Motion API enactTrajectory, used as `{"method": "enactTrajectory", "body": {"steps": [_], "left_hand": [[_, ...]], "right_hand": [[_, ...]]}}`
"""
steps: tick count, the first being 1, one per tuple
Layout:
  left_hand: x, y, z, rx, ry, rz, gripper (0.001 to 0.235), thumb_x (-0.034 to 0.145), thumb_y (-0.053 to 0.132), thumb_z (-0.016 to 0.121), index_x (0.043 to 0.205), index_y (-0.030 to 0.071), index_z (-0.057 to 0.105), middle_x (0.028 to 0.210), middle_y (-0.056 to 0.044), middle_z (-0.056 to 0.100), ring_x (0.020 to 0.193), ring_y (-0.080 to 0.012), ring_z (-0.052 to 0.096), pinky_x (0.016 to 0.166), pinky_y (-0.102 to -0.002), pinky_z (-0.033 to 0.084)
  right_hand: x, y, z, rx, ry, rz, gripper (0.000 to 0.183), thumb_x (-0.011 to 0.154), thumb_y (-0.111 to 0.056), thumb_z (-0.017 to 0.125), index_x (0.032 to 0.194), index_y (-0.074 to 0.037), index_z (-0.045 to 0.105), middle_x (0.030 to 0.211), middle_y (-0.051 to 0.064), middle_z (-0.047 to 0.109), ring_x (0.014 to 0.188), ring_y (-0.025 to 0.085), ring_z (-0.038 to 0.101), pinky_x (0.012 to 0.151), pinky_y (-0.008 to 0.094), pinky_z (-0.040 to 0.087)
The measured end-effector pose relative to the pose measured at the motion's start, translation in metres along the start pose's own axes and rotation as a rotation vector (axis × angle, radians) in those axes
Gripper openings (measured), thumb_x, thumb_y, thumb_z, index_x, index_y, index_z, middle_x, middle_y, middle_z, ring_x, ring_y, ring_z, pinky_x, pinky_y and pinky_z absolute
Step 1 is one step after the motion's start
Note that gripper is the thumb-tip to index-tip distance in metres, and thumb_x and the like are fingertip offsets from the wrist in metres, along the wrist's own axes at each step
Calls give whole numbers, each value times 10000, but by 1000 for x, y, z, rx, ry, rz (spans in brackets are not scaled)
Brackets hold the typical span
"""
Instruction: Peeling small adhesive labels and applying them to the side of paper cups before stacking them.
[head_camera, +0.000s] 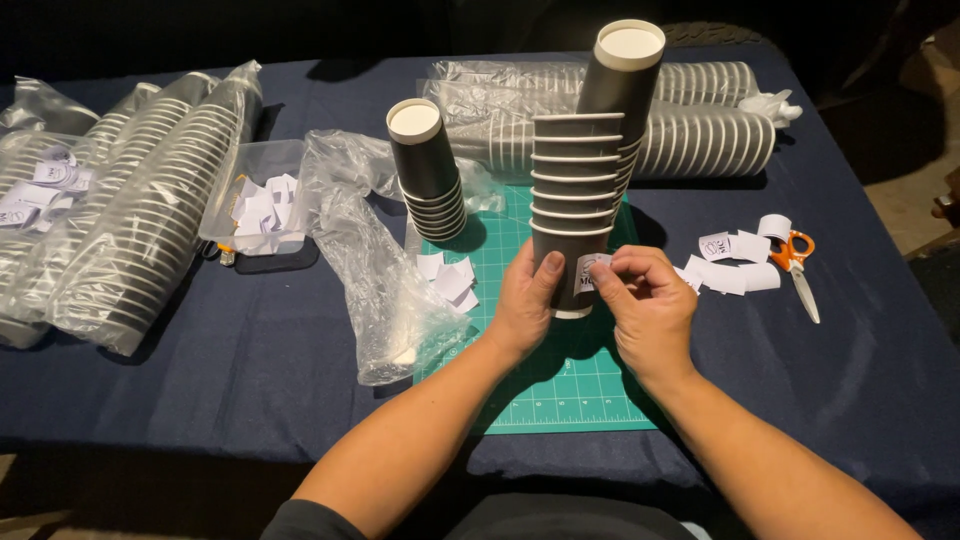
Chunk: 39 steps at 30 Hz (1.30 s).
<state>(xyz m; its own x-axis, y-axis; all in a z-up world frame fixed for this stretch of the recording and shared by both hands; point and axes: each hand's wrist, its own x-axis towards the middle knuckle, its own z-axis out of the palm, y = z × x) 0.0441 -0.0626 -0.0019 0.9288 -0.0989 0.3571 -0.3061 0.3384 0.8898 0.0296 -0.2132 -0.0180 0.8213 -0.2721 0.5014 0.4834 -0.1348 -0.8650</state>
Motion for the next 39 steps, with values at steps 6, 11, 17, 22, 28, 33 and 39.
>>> {"method": "enactTrajectory", "body": {"steps": [6,11,17,22,28,33,39], "left_hand": [[-4,5,7,-175,-46,-31,323,1038,435,648,1107,120,639,947,32,652,908,-83,615,803,-286,575],[-6,-7,3,-85,-54,-30,384,996,470,702,1135,117,640,954,-7,662,913,-111,602,815,-320,570],[-8,-7,0,113,-45,-23,513,976,599,664,1160,120,638,955,-51,656,931,-154,581,836,-378,549],[-8,6,7,80,-21,-29,477,1050,581,550,1156,123,634,993,-16,636,980,-156,568,866,-356,537],[-4,2,8,-96,-51,-45,402,1083,508,536,1167,128,637,942,5,653,886,-108,616,755,-271,561],[-5,-10,5,-225,-44,-92,435,1101,516,515,1144,107,657,898,-24,670,815,-109,637,700,-276,583],[-6,1,5,-191,-119,-102,468,1078,517,570,1203,75,660,971,-78,703,902,-155,638,793,-337,597]], "right_hand": [[6,11,0,224,11,187,471,898,-109,870,1220,-1,545,970,58,631,841,74,651,751,210,611],[10,-13,9,221,-23,206,553,862,-159,894,1283,-15,567,1007,53,618,895,93,631,810,234,601],[14,-28,9,187,-157,247,546,822,-159,905,1272,-40,620,1065,86,719,961,123,674,876,303,618],[15,-24,3,184,-279,309,602,747,-105,940,1259,-57,628,1089,99,756,973,139,714,879,347,631],[17,-23,-4,156,-346,292,575,760,-163,935,1246,-52,650,1062,83,738,984,143,676,916,365,613],[20,-13,-8,128,-391,139,447,926,-354,781,1240,-48,691,1186,85,692,1146,147,609,1065,419,518],[22,-4,-14,134,-398,151,440,932,-336,778,1251,-44,698,1138,64,706,1085,133,597,1014,382,530]]}}
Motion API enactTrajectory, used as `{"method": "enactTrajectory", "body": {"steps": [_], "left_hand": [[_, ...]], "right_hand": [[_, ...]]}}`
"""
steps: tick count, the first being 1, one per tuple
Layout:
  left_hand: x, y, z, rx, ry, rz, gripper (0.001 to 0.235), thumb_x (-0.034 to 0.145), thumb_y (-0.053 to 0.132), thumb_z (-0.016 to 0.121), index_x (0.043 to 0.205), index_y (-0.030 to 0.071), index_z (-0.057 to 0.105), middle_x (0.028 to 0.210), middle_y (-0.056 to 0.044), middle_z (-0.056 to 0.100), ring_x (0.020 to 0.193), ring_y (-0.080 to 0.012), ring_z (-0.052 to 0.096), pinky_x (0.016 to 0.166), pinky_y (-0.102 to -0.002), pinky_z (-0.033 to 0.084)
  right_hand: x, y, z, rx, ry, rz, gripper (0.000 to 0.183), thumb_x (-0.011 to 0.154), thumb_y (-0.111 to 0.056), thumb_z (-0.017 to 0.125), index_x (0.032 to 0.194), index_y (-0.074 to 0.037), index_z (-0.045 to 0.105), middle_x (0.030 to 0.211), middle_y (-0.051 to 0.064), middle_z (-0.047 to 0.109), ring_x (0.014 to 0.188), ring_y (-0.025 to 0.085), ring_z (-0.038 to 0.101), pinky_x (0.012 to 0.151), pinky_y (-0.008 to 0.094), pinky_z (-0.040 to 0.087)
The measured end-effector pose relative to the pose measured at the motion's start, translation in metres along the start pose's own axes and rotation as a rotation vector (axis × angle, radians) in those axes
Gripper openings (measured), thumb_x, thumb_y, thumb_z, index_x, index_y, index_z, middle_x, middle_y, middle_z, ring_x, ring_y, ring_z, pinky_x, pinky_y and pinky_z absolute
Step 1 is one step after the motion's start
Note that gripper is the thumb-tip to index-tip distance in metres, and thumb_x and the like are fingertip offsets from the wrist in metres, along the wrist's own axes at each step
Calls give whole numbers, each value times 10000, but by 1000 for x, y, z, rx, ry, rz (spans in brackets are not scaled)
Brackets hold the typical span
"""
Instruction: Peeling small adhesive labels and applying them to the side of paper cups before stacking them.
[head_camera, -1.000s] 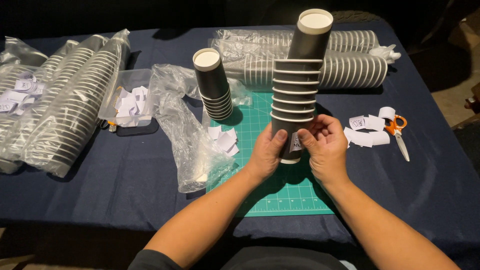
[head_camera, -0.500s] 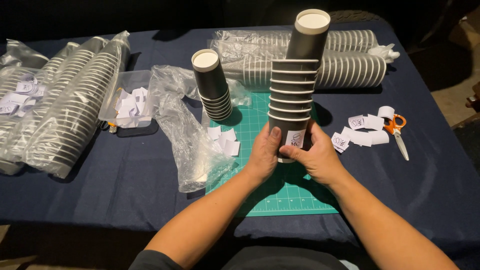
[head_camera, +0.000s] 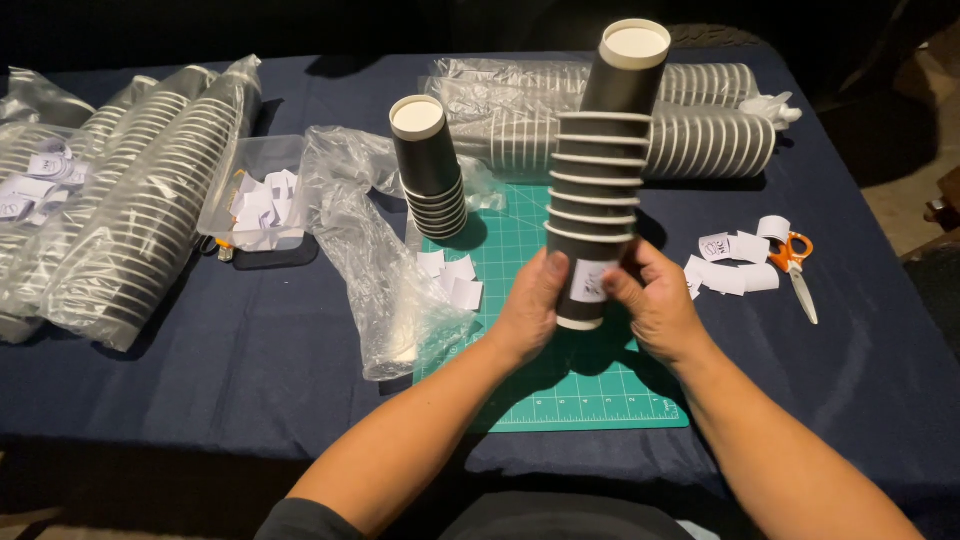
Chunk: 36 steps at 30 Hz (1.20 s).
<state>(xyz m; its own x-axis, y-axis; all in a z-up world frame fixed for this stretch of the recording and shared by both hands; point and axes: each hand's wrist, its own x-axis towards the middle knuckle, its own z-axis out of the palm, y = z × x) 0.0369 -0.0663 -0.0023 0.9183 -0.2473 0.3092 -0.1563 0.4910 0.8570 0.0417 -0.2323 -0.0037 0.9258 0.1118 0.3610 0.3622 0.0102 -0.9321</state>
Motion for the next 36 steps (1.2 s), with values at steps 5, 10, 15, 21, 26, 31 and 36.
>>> {"method": "enactTrajectory", "body": {"steps": [5,10,15,21,26,31,36], "left_hand": [[-2,-10,8,-80,-16,-2,383,1039,413,680,1198,65,664,997,-82,728,926,-155,672,827,-335,607],[-6,-12,4,-14,-112,-122,280,1010,364,746,1132,116,700,930,11,705,889,-85,641,760,-260,587],[-12,20,12,246,-129,-220,572,793,325,894,1248,56,675,966,-37,685,916,-130,611,808,-277,559],[-7,13,12,180,-137,-421,609,748,236,930,1235,26,633,969,-131,708,855,-219,714,639,-376,664],[-11,25,16,267,-225,-418,477,725,283,925,1093,79,699,896,-35,698,841,-147,652,638,-330,609],[-9,44,19,321,-213,-406,368,801,312,872,1046,86,717,854,-11,697,824,-121,626,685,-273,559],[-3,28,7,438,-199,-416,474,781,401,873,1117,99,729,856,-53,736,839,-148,666,720,-313,572]], "right_hand": [[0,-17,14,58,136,-35,600,944,-450,721,1364,-38,602,1210,75,659,1113,151,580,1019,404,519],[-4,-21,9,182,224,38,730,899,-391,729,1494,-45,487,1298,66,621,1127,162,617,1014,391,551],[0,-22,-3,202,232,69,713,822,-191,802,1452,-21,513,1205,61,655,1059,158,636,910,395,581],[4,1,-21,331,327,116,652,855,-278,782,1420,-47,555,1176,127,695,1013,274,718,865,524,637],[24,-14,-49,510,409,83,522,886,-296,793,1326,-61,637,1095,132,727,955,274,743,863,543,654],[28,-18,-71,490,528,126,390,914,-272,827,1196,-48,676,1013,113,748,885,249,761,834,495,670],[24,-26,-57,468,440,56,389,999,-334,735,1272,-79,625,1080,125,725,989,269,758,888,549,674]]}}
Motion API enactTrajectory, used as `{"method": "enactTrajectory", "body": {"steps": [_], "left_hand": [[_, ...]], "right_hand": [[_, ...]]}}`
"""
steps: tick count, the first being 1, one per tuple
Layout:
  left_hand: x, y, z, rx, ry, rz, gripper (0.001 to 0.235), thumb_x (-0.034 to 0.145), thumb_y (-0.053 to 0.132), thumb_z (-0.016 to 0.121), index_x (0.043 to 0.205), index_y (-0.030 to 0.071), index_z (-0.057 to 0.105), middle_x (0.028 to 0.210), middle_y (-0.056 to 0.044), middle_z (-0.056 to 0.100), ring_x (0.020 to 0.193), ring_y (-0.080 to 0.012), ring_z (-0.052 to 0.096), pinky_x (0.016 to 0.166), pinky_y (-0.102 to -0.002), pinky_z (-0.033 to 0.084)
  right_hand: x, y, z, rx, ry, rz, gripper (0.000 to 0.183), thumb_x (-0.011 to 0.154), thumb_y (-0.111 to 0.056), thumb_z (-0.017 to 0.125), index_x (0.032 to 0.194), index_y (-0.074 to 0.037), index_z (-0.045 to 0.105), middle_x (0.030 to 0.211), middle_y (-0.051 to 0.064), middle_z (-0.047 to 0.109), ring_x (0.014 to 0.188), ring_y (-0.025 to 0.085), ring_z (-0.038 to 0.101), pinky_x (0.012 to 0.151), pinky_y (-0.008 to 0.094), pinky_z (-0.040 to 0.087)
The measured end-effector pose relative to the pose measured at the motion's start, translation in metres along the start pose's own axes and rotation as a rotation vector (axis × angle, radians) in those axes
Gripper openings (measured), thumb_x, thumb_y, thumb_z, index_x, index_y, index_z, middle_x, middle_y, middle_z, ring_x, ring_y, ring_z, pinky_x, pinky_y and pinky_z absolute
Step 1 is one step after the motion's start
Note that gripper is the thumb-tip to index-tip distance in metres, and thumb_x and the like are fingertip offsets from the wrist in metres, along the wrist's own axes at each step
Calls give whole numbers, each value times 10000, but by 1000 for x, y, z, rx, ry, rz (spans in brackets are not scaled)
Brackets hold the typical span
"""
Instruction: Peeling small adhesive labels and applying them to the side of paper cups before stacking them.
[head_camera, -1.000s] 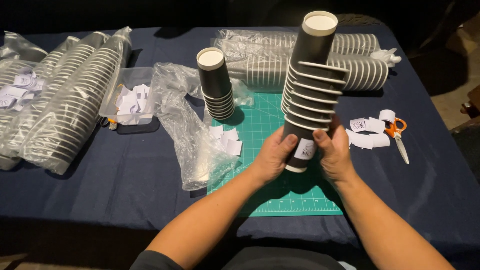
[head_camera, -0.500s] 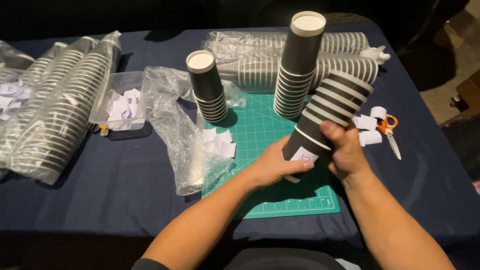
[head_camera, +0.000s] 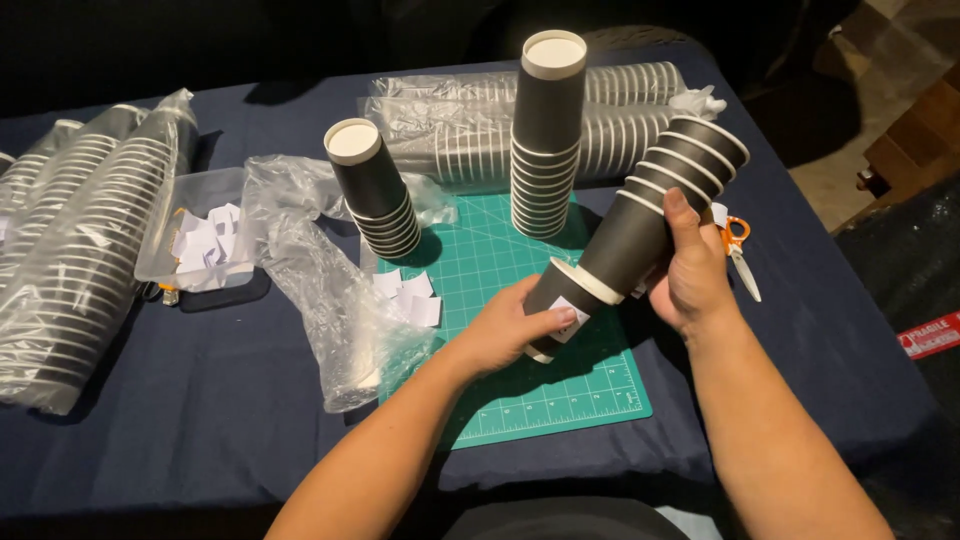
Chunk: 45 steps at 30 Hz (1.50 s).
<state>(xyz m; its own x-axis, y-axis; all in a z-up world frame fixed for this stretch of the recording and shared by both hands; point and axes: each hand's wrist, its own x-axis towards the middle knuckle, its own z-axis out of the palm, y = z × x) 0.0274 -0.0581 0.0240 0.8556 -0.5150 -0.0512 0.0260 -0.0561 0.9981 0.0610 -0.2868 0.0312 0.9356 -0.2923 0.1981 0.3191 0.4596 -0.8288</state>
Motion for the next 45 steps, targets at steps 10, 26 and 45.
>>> {"method": "enactTrajectory", "body": {"steps": [10,26,45], "left_hand": [[-2,-1,7,190,54,38,746,699,419,909,1327,92,674,1022,-222,763,963,-332,725,787,-415,577],[-4,17,-7,568,105,35,857,759,628,661,1453,148,508,1330,-71,671,1147,-274,662,892,-409,505],[16,-24,-13,-386,347,628,806,969,487,708,1547,14,406,1448,-196,569,1347,-227,502,1179,-499,426]], "right_hand": [[-5,20,-1,68,37,-124,491,940,-215,801,1358,-79,581,1167,137,704,1051,307,741,930,565,662],[13,-12,-26,240,267,-81,415,732,-455,800,1083,-243,733,1049,14,766,995,186,745,869,367,629],[-24,40,-4,-635,-798,229,722,624,-127,957,1290,-5,705,1169,103,782,1042,183,673,913,452,593]]}}
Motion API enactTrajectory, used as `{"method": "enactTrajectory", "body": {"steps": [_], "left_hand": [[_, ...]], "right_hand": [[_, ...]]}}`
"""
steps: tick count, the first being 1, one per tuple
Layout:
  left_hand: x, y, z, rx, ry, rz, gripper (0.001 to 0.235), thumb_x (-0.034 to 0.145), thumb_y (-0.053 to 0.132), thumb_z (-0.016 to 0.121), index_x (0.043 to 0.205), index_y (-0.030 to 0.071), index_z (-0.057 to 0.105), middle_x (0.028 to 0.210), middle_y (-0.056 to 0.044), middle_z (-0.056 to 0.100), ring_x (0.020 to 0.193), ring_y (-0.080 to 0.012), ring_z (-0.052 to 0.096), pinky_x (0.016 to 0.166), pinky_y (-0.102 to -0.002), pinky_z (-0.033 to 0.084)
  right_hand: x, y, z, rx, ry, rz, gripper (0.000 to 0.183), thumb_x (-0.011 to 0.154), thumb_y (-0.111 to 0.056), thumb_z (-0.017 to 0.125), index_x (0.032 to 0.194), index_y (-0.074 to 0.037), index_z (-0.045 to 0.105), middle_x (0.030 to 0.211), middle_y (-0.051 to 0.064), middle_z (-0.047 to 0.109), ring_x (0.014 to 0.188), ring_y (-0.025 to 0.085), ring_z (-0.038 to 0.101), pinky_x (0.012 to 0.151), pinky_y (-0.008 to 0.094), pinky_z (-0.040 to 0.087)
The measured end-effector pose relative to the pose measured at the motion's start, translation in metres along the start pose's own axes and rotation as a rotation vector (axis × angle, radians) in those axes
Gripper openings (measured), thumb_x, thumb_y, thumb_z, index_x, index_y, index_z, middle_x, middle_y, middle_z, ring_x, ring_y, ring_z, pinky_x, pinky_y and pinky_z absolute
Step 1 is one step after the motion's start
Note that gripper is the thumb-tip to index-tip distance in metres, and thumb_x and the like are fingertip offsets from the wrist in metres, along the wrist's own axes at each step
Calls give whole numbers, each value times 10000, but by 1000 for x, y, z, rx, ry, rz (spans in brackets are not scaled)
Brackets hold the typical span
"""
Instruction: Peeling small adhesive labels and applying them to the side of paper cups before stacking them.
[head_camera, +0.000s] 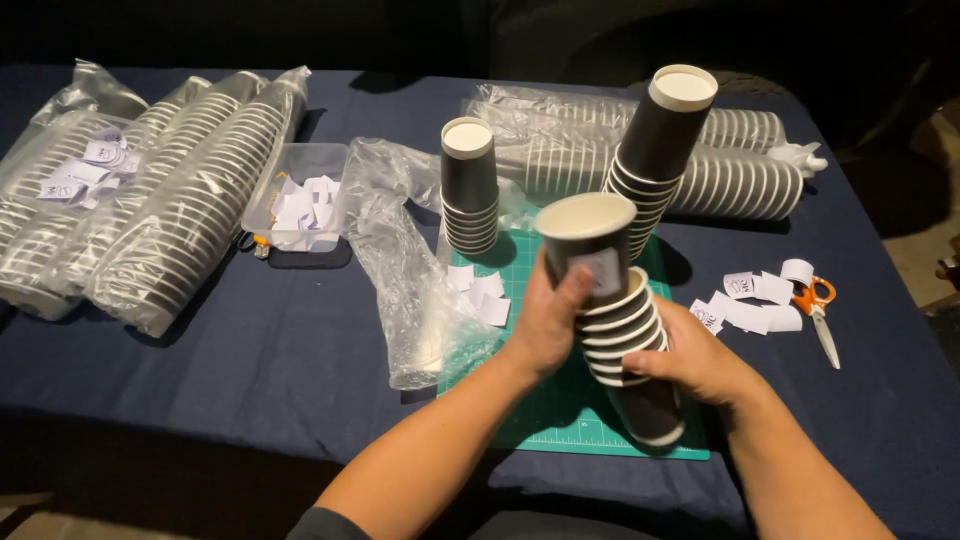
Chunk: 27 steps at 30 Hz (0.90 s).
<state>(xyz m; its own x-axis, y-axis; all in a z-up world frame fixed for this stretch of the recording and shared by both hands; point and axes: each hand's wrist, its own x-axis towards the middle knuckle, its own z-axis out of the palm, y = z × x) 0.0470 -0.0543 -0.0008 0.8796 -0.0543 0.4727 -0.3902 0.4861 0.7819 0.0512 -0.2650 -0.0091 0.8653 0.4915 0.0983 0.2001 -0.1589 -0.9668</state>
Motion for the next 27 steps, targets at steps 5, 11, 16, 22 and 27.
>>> {"method": "enactTrajectory", "body": {"steps": [5,11,16,22,27], "left_hand": [[-3,-1,11,75,-32,56,1009,791,422,876,1563,10,374,1436,-189,557,1357,-229,489,1200,-487,390],[-4,33,16,406,8,80,1098,642,429,957,1541,121,408,1398,-211,603,1368,-354,569,1215,-471,405],[-8,45,14,450,175,-120,864,628,450,948,1381,197,607,1275,-234,687,1259,-372,666,1102,-434,507],[-2,68,0,546,237,-275,629,782,465,724,1321,148,668,1270,-58,722,1142,-178,688,977,-319,550],[14,22,-20,56,362,-576,416,1022,428,508,1276,99,526,1132,-107,593,811,-273,681,604,-340,522]], "right_hand": [[-3,1,0,-14,94,-33,743,609,-139,968,1283,-16,682,1129,108,771,1033,171,653,903,443,584],[-5,-41,16,-92,124,-25,819,611,-124,981,1349,-74,630,1206,93,758,1105,172,639,969,458,558],[-28,-69,27,-296,-17,79,1004,597,-90,988,1485,-107,519,1356,182,715,1262,293,646,1048,553,521],[-38,-72,18,-442,166,327,903,711,-289,886,1526,-241,501,1268,-14,746,1057,138,682,953,287,505],[-32,-91,17,-1009,452,-284,709,767,-348,884,1365,-66,626,1295,130,662,1189,282,644,931,427,523]]}}
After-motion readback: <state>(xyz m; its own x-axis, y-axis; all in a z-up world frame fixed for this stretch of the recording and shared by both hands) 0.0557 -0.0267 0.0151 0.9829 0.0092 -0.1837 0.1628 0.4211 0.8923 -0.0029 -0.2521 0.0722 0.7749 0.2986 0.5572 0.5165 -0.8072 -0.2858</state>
